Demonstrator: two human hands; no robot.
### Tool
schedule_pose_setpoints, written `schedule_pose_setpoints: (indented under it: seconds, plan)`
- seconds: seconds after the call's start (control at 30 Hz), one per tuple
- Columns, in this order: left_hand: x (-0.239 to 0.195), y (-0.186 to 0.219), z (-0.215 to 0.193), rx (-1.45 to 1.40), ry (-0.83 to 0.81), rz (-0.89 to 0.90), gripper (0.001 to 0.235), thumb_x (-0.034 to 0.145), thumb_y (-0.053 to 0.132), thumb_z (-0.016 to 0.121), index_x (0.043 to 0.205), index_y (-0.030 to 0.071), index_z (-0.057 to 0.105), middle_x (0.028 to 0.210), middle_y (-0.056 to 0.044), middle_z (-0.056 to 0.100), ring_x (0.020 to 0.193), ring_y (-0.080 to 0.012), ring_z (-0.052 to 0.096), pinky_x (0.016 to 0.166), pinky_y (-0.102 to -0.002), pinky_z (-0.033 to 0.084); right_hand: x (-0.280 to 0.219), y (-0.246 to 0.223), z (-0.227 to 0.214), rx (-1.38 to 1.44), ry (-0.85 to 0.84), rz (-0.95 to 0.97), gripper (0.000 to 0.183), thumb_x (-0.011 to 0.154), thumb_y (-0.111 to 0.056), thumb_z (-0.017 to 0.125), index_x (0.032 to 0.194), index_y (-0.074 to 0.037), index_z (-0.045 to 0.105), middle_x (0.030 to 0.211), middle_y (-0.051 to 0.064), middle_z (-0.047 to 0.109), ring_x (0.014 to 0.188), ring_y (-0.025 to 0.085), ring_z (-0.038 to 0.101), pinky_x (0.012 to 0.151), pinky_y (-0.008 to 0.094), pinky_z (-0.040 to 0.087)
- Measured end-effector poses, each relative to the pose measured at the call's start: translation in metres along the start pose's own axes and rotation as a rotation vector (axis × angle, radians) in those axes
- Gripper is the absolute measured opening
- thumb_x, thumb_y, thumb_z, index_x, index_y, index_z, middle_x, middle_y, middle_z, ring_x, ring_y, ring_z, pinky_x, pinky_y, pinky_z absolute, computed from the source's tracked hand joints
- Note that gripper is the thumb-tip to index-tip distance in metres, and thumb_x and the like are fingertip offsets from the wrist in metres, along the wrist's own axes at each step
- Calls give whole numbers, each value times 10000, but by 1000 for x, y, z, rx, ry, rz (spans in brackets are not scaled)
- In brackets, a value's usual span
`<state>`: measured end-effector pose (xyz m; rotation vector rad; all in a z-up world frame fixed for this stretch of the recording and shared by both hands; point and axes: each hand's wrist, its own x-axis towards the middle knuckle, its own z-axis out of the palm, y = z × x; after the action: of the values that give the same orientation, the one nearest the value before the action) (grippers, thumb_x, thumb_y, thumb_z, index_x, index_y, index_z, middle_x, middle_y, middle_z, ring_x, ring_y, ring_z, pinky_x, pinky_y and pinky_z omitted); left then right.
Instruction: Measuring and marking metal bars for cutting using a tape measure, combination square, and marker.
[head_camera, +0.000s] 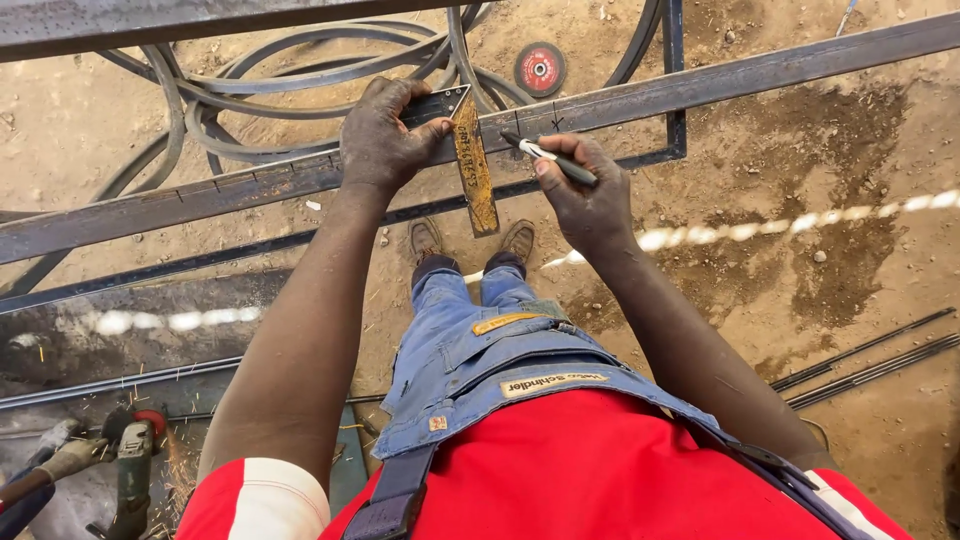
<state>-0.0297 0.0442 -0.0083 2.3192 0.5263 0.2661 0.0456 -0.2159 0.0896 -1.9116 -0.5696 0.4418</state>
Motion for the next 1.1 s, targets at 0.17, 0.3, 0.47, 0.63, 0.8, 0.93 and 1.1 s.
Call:
schedule_pose_setpoints:
  seconds: [0.17, 0.3, 0.47, 0.63, 0.8, 0.93, 1.1]
  plan:
    - [2, -7, 4, -16, 22, 22, 411, 776, 389, 882, 1123, 221, 741, 1078, 2, 680, 951, -231, 675, 760, -396, 530, 10, -2, 7, 8, 22, -4, 161, 993, -110, 679, 1154, -96, 691, 1049, 37, 706, 893, 112, 645, 769, 250, 546]
    - [1, -7, 4, -4, 28, 44, 401, 774, 396, 869, 1110, 222, 737, 1063, -5, 680, 938, -239, 672, 750, -403, 522, 10, 0, 8, 36, 9, -5, 163, 997, -100, 686, 1159, -87, 683, 1024, 40, 705, 861, 104, 640, 752, 243, 545]
    - [1, -8, 4, -17, 26, 42, 395, 776, 385, 887, 1100, 219, 733, 1059, 6, 681, 940, -226, 673, 749, -393, 527, 20, 0, 15, -20, -44, -80, 208, 989, -66, 693, 1196, -65, 668, 1084, 105, 700, 920, 176, 676, 777, 285, 604]
    - [2, -6, 3, -20, 7, 21, 386, 765, 378, 890, 1082, 221, 735, 1026, 9, 668, 907, -230, 670, 720, -405, 518, 22, 5, 20, -97, -57, -136, 223, 979, -85, 728, 1199, -81, 690, 1089, 67, 728, 943, 151, 684, 807, 291, 577]
    - [3, -6, 2, -34, -1, 27, 372, 770, 353, 896, 1066, 220, 715, 1030, 7, 656, 881, -224, 672, 680, -399, 525, 6, -7, 9, -301, -160, -90, 162, 962, -174, 698, 1115, -138, 740, 920, 21, 737, 730, 143, 665, 626, 304, 549]
    - [3, -8, 4, -6, -11, 22, 401, 784, 388, 888, 1111, 228, 720, 1064, 17, 659, 955, -229, 666, 734, -416, 532, -13, -21, -4, -339, -181, 71, 119, 945, -202, 713, 1052, -171, 754, 900, -10, 735, 704, 108, 612, 627, 279, 530]
    - [4, -2, -5, -66, -35, -51, 352, 762, 345, 921, 1050, 265, 735, 1036, 45, 721, 911, -175, 677, 731, -339, 536, -25, -36, -17, -240, -153, 186, 143, 963, -150, 717, 1103, -172, 738, 900, -8, 719, 661, 59, 557, 578, 221, 508]
